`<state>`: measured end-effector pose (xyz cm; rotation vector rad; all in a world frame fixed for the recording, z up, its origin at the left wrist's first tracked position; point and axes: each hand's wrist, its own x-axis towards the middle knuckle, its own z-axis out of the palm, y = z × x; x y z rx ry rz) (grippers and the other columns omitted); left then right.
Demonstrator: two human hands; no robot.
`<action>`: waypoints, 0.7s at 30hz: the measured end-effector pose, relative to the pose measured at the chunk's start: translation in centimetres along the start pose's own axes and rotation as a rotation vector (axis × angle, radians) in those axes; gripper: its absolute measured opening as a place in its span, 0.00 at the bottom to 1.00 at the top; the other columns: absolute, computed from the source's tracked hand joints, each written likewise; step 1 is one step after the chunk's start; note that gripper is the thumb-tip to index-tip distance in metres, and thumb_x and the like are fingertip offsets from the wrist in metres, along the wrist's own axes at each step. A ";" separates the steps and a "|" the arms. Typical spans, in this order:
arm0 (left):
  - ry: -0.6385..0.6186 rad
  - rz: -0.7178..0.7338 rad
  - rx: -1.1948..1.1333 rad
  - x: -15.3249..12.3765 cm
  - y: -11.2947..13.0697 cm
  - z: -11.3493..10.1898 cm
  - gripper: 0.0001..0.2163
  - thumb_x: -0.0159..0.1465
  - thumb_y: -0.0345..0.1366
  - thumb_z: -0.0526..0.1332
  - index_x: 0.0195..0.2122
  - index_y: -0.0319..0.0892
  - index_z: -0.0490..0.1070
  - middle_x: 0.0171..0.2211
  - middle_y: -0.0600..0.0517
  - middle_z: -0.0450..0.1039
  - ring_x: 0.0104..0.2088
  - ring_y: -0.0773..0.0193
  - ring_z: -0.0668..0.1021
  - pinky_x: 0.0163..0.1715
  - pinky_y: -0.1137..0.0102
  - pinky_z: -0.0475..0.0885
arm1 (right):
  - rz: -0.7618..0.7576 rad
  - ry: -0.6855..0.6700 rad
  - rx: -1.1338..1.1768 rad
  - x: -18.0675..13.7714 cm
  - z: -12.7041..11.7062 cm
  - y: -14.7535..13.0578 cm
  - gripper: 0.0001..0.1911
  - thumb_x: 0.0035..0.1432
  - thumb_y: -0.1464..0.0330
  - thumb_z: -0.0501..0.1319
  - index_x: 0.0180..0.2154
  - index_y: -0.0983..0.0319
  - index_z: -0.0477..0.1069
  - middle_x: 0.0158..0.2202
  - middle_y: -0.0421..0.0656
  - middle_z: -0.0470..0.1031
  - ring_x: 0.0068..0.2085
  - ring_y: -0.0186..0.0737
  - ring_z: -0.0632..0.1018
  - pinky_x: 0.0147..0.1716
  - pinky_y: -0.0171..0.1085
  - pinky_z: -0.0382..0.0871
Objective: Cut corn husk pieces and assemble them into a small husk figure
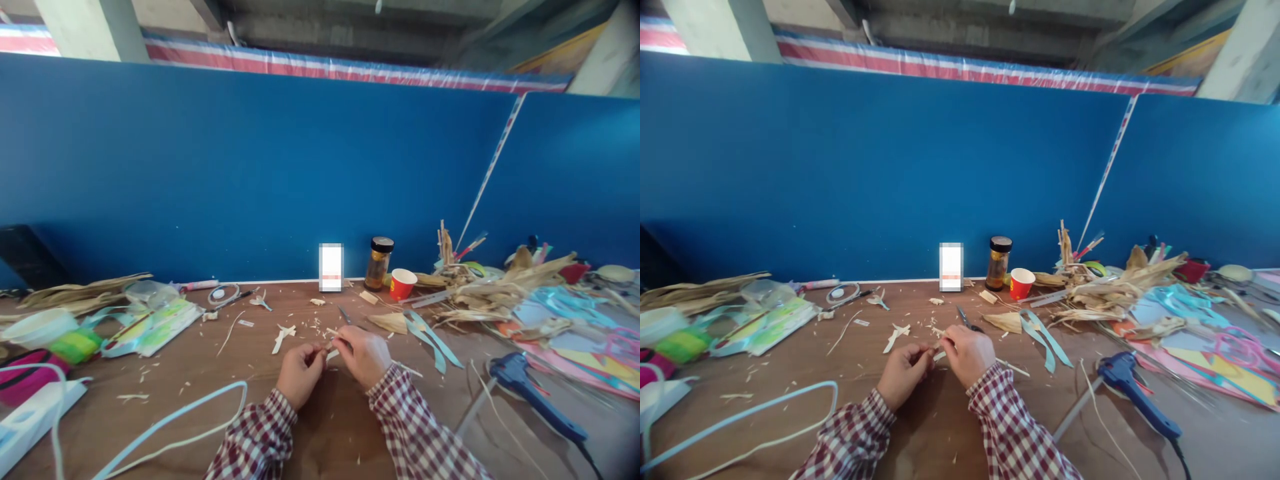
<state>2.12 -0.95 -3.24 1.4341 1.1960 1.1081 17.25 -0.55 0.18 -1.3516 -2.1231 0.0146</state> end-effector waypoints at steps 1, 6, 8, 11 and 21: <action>0.011 0.008 0.000 0.1 -0.1 -0.1 0.11 0.55 0.41 0.55 0.25 0.38 0.69 0.16 0.55 0.65 0.16 0.71 0.65 0.17 0.76 0.59 | 0.005 -0.003 -0.014 0.0 0.1 0.1 0.09 0.58 0.66 0.51 0.29 0.60 0.67 0.27 0.38 0.72 0.30 0.32 0.71 0.28 0.30 0.55; 0.111 0.030 -0.079 0.4 -0.2 -0.7 0.12 0.53 0.42 0.58 0.26 0.38 0.71 0.19 0.54 0.67 0.17 0.71 0.65 0.17 0.76 0.60 | -0.010 -0.046 -0.077 -0.2 0.3 -0.5 0.09 0.57 0.66 0.51 0.27 0.61 0.66 0.26 0.38 0.71 0.28 0.31 0.70 0.26 0.30 0.52; 0.149 0.001 -0.157 0.4 -0.1 -0.7 0.12 0.52 0.43 0.59 0.24 0.38 0.70 0.19 0.55 0.66 0.17 0.72 0.64 0.17 0.77 0.60 | -0.035 -0.072 -0.077 -0.3 0.3 -1.1 0.10 0.57 0.66 0.50 0.27 0.61 0.66 0.25 0.39 0.71 0.27 0.32 0.70 0.26 0.30 0.52; 0.183 -0.033 -0.243 0.5 0.1 -0.8 0.13 0.51 0.44 0.61 0.22 0.38 0.68 0.16 0.57 0.63 0.16 0.73 0.64 0.16 0.78 0.59 | -0.079 -0.096 -0.039 -0.4 0.3 -1.7 0.11 0.58 0.66 0.49 0.27 0.61 0.66 0.25 0.39 0.71 0.28 0.32 0.70 0.27 0.30 0.53; 0.062 -0.155 -0.465 0.1 0.7 0.0 0.12 0.49 0.42 0.64 0.26 0.37 0.69 0.16 0.57 0.65 0.17 0.74 0.67 0.17 0.78 0.64 | 0.022 -0.043 -0.023 -0.3 0.2 -1.6 0.13 0.59 0.64 0.48 0.29 0.61 0.67 0.27 0.40 0.72 0.29 0.33 0.71 0.27 0.30 0.54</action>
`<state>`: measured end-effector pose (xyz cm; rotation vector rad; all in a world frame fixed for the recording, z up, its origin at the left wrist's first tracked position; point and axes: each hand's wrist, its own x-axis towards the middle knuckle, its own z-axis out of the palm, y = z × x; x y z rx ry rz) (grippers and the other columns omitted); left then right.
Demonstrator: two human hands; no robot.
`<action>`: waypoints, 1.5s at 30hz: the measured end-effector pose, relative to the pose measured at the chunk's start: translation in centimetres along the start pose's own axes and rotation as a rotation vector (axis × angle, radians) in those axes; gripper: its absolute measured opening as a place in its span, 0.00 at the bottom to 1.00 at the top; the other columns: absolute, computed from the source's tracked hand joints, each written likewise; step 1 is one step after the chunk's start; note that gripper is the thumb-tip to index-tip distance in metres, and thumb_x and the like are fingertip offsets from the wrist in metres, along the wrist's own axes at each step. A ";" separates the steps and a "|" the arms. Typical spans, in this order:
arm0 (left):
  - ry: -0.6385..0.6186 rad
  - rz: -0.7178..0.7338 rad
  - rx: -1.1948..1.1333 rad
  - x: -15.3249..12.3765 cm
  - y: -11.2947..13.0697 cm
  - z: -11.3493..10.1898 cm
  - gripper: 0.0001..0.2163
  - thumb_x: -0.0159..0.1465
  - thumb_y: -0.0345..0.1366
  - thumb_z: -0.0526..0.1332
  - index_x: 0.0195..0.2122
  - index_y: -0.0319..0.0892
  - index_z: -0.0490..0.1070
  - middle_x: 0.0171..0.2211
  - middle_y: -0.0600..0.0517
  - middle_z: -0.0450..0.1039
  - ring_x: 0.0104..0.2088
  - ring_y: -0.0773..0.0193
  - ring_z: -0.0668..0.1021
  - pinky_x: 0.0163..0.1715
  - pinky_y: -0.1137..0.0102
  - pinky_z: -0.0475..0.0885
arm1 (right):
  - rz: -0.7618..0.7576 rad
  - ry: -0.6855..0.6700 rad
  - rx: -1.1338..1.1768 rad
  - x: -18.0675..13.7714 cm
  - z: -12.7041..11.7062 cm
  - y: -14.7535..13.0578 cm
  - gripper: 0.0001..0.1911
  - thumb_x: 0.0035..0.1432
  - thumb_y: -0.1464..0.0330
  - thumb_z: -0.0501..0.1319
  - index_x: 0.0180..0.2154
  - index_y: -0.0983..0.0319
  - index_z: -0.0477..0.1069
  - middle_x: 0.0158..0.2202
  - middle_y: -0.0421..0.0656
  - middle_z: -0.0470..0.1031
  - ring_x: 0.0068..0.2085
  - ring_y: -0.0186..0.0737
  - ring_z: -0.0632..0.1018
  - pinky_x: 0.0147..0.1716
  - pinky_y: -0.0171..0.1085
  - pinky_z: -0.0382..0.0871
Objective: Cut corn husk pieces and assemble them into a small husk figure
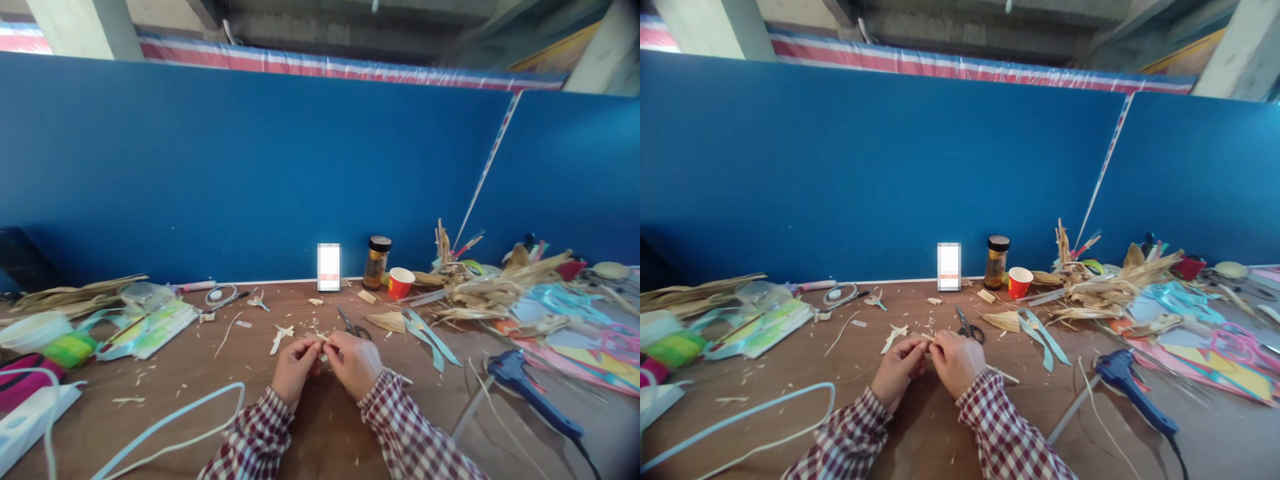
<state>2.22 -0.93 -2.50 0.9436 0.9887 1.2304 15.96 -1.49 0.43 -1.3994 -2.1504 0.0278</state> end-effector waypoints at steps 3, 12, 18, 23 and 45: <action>0.065 -0.059 -0.043 -0.1 0.4 0.1 0.13 0.48 0.42 0.64 0.27 0.38 0.67 0.22 0.55 0.70 0.22 0.71 0.72 0.21 0.77 0.68 | -0.005 -0.003 0.035 0.1 -0.4 -0.2 0.16 0.61 0.64 0.44 0.32 0.61 0.68 0.28 0.41 0.71 0.31 0.33 0.71 0.29 0.30 0.56; 0.129 -0.096 -0.054 0.1 0.4 -0.1 0.17 0.43 0.42 0.67 0.31 0.37 0.68 0.21 0.53 0.73 0.20 0.71 0.73 0.20 0.77 0.66 | 0.004 0.028 0.139 0.1 0.0 0.0 0.14 0.60 0.69 0.44 0.42 0.61 0.65 0.36 0.44 0.71 0.36 0.35 0.72 0.35 0.31 0.61; 0.162 -0.081 -0.057 0.1 0.5 -0.3 0.17 0.43 0.42 0.66 0.31 0.37 0.70 0.20 0.54 0.70 0.19 0.72 0.70 0.19 0.77 0.63 | -0.012 0.015 0.092 0.0 0.0 -0.2 0.14 0.61 0.67 0.45 0.37 0.59 0.68 0.34 0.43 0.72 0.35 0.34 0.73 0.35 0.30 0.60; 0.070 -0.006 0.047 0.3 0.0 -0.4 0.14 0.45 0.43 0.65 0.26 0.37 0.70 0.18 0.55 0.68 0.17 0.73 0.67 0.16 0.78 0.59 | 0.055 -0.026 0.070 0.0 0.4 -0.1 0.14 0.60 0.64 0.47 0.45 0.57 0.64 0.31 0.40 0.75 0.33 0.35 0.75 0.30 0.30 0.60; -0.074 0.055 0.253 0.1 -0.2 -0.2 0.12 0.50 0.44 0.61 0.23 0.38 0.68 0.15 0.57 0.65 0.15 0.74 0.63 0.16 0.77 0.57 | 0.034 -0.078 -0.007 0.3 0.4 0.6 0.16 0.62 0.63 0.45 0.40 0.52 0.70 0.33 0.38 0.76 0.35 0.33 0.76 0.32 0.29 0.62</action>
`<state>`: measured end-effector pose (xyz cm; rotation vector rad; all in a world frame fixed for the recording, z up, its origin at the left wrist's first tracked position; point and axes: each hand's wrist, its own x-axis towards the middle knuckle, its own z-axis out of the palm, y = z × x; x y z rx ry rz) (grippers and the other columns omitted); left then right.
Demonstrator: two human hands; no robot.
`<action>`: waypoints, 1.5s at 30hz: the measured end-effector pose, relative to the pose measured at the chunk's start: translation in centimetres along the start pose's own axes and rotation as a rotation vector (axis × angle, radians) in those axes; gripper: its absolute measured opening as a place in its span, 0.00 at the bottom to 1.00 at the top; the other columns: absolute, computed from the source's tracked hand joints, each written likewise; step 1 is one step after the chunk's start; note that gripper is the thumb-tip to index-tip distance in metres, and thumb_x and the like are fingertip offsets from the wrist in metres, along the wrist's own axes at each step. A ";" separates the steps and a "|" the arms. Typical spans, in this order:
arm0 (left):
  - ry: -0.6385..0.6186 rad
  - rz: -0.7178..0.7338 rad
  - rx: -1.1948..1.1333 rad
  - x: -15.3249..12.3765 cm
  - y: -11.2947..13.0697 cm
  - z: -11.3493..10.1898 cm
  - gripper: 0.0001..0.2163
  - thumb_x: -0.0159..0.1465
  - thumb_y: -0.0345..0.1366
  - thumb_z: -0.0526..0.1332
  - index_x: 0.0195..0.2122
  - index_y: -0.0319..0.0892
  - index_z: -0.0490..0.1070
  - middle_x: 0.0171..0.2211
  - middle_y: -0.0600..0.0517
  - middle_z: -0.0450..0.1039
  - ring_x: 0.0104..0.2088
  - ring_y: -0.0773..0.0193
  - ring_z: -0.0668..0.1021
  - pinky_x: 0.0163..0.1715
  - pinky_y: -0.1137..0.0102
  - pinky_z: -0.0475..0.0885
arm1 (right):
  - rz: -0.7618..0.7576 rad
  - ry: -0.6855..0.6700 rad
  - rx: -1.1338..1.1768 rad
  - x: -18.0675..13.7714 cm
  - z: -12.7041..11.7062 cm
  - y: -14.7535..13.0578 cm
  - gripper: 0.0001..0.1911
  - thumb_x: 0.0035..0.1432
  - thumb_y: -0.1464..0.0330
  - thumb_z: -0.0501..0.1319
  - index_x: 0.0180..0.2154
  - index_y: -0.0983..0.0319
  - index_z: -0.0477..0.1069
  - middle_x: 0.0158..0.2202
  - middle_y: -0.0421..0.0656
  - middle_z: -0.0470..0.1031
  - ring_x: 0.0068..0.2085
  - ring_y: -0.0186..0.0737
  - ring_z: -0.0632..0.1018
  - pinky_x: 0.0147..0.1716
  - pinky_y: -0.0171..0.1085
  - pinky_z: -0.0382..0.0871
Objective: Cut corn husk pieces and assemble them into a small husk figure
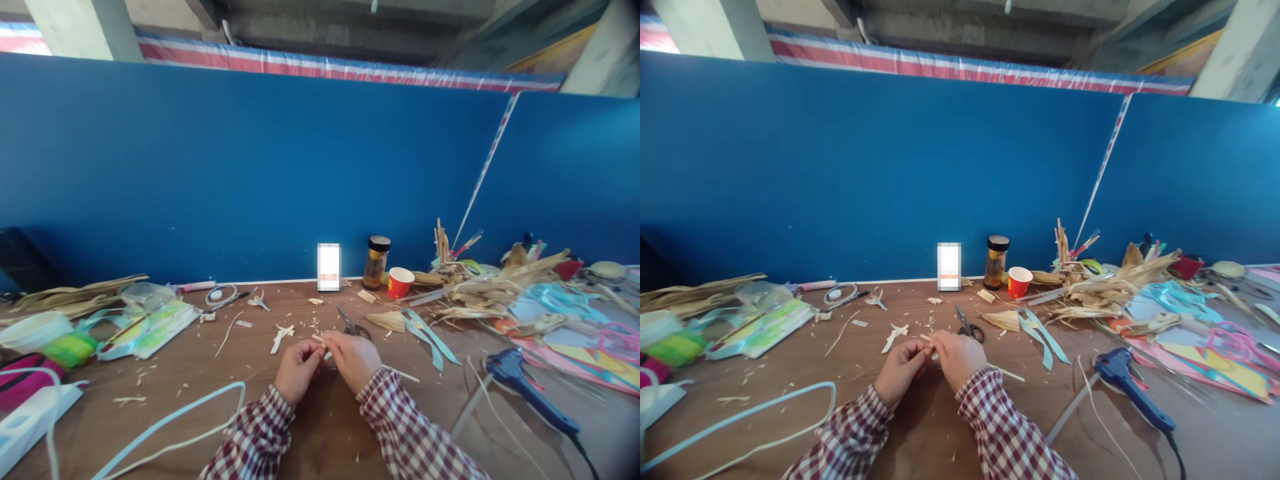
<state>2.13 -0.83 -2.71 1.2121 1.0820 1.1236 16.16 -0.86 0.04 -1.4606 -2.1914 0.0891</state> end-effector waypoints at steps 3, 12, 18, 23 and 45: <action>-0.021 0.012 0.009 -0.2 0.0 0.1 0.12 0.50 0.43 0.62 0.22 0.38 0.68 0.15 0.57 0.65 0.15 0.74 0.64 0.16 0.77 0.58 | 0.135 0.029 -0.094 0.6 -0.8 1.7 0.16 0.61 0.64 0.44 0.39 0.53 0.70 0.30 0.40 0.76 0.31 0.34 0.76 0.28 0.30 0.62; 0.153 -0.087 -0.180 0.6 -0.6 -0.6 0.15 0.46 0.44 0.64 0.27 0.37 0.70 0.17 0.57 0.66 0.15 0.75 0.64 0.15 0.78 0.57 | 0.076 0.137 0.063 0.6 -1.0 1.5 0.13 0.61 0.66 0.44 0.37 0.61 0.66 0.27 0.41 0.73 0.28 0.33 0.73 0.27 0.30 0.59; 0.091 -0.020 -0.169 0.5 -0.5 -0.6 0.12 0.48 0.42 0.63 0.24 0.37 0.69 0.15 0.58 0.64 0.14 0.76 0.61 0.14 0.79 0.54 | -0.070 0.067 0.088 -0.1 -0.3 -0.4 0.11 0.60 0.66 0.47 0.34 0.59 0.67 0.32 0.41 0.72 0.34 0.34 0.72 0.32 0.30 0.58; 0.085 -0.054 -0.187 0.4 -0.6 -0.5 0.10 0.48 0.39 0.64 0.25 0.36 0.69 0.15 0.57 0.65 0.14 0.77 0.62 0.14 0.80 0.54 | 0.018 -0.004 0.160 0.0 0.5 0.5 0.07 0.59 0.65 0.50 0.37 0.58 0.64 0.29 0.37 0.73 0.30 0.33 0.73 0.27 0.30 0.57; 0.024 -0.083 -0.175 0.4 -1.0 -0.2 0.15 0.50 0.46 0.62 0.22 0.37 0.68 0.16 0.58 0.62 0.16 0.76 0.62 0.15 0.79 0.60 | -0.053 0.036 0.439 0.1 0.5 0.0 0.10 0.53 0.73 0.53 0.38 0.59 0.68 0.36 0.41 0.69 0.38 0.35 0.70 0.36 0.33 0.63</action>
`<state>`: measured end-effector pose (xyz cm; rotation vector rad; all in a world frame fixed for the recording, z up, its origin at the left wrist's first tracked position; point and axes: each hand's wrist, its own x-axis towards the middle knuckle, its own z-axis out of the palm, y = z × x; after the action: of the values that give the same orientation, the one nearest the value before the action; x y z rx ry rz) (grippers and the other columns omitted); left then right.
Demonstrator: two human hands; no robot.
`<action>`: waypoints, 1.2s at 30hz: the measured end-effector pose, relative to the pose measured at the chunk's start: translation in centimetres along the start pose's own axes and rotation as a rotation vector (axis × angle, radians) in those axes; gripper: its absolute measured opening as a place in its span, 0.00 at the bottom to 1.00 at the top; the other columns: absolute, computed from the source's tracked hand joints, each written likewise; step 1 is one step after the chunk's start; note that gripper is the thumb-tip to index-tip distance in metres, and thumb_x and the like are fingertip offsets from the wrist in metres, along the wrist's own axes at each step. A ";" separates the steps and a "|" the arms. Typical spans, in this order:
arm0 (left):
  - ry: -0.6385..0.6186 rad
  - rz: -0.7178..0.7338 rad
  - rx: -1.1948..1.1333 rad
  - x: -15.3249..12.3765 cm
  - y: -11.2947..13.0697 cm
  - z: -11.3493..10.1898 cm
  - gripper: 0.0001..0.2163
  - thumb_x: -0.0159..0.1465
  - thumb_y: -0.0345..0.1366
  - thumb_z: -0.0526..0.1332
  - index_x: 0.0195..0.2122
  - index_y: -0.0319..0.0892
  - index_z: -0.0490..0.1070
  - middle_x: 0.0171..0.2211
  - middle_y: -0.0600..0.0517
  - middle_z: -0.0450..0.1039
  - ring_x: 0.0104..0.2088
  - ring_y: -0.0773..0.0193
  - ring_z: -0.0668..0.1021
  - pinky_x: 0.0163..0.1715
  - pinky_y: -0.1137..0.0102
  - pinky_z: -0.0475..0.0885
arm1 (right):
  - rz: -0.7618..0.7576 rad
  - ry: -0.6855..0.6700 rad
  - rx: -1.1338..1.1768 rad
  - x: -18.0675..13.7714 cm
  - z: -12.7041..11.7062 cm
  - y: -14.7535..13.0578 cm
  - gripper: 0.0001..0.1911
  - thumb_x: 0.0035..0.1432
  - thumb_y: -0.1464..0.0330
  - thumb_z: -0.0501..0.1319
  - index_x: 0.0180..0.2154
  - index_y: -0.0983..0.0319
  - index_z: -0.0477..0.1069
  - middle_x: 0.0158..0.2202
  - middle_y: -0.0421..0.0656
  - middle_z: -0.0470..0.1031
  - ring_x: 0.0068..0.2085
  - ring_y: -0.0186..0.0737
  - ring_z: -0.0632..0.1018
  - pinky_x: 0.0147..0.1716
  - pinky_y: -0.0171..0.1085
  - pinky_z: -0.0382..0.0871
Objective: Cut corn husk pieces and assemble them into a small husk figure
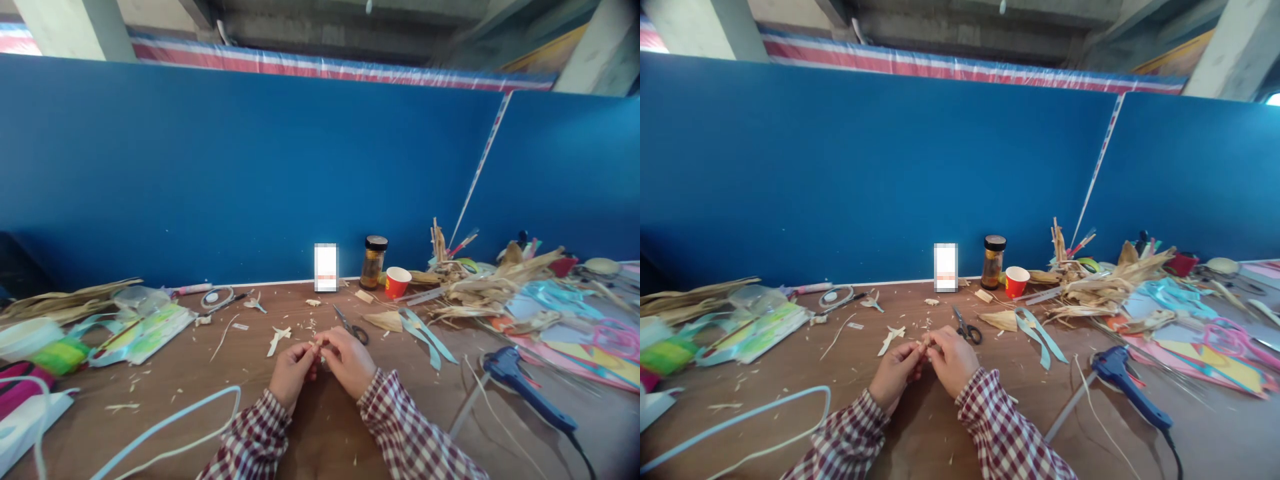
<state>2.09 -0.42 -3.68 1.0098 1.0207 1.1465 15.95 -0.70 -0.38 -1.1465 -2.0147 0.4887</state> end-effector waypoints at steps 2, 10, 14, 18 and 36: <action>-0.014 -0.004 -0.010 0.0 0.0 0.0 0.14 0.50 0.45 0.62 0.23 0.37 0.68 0.17 0.58 0.62 0.16 0.76 0.63 0.16 0.79 0.60 | 0.012 -0.002 0.046 0.1 0.1 0.3 0.11 0.52 0.74 0.54 0.38 0.59 0.68 0.36 0.41 0.69 0.37 0.34 0.70 0.34 0.32 0.63; -0.030 0.013 0.041 -0.3 -0.2 0.0 0.13 0.50 0.44 0.62 0.26 0.36 0.71 0.18 0.56 0.64 0.18 0.74 0.64 0.18 0.79 0.61 | 0.033 0.030 -0.065 0.1 0.1 0.1 0.08 0.54 0.73 0.53 0.34 0.59 0.69 0.34 0.40 0.69 0.35 0.33 0.70 0.35 0.32 0.63; 0.001 0.079 0.107 0.0 -0.4 0.0 0.14 0.50 0.44 0.61 0.23 0.36 0.70 0.16 0.57 0.63 0.17 0.74 0.63 0.17 0.78 0.60 | 0.030 0.029 -0.211 -0.1 0.1 -0.8 0.10 0.57 0.71 0.50 0.35 0.59 0.69 0.35 0.41 0.69 0.35 0.33 0.70 0.35 0.31 0.63; 0.022 0.105 0.110 0.1 -0.2 0.1 0.13 0.50 0.44 0.61 0.22 0.37 0.70 0.16 0.56 0.63 0.16 0.74 0.63 0.16 0.77 0.59 | 0.021 0.038 -0.301 0.1 0.3 -1.2 0.12 0.59 0.70 0.47 0.37 0.59 0.69 0.36 0.43 0.69 0.35 0.34 0.71 0.36 0.32 0.63; 0.159 -0.037 -0.039 -0.2 0.5 0.4 0.17 0.41 0.45 0.67 0.27 0.36 0.72 0.16 0.56 0.66 0.16 0.74 0.66 0.16 0.77 0.62 | -0.099 0.160 -0.032 0.1 -0.3 -0.3 0.13 0.58 0.72 0.49 0.42 0.59 0.69 0.42 0.44 0.68 0.43 0.35 0.70 0.44 0.34 0.64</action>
<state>2.35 -0.59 -3.06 0.8757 1.1339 1.2271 15.99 -0.74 0.06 -1.0650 -1.9353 0.3055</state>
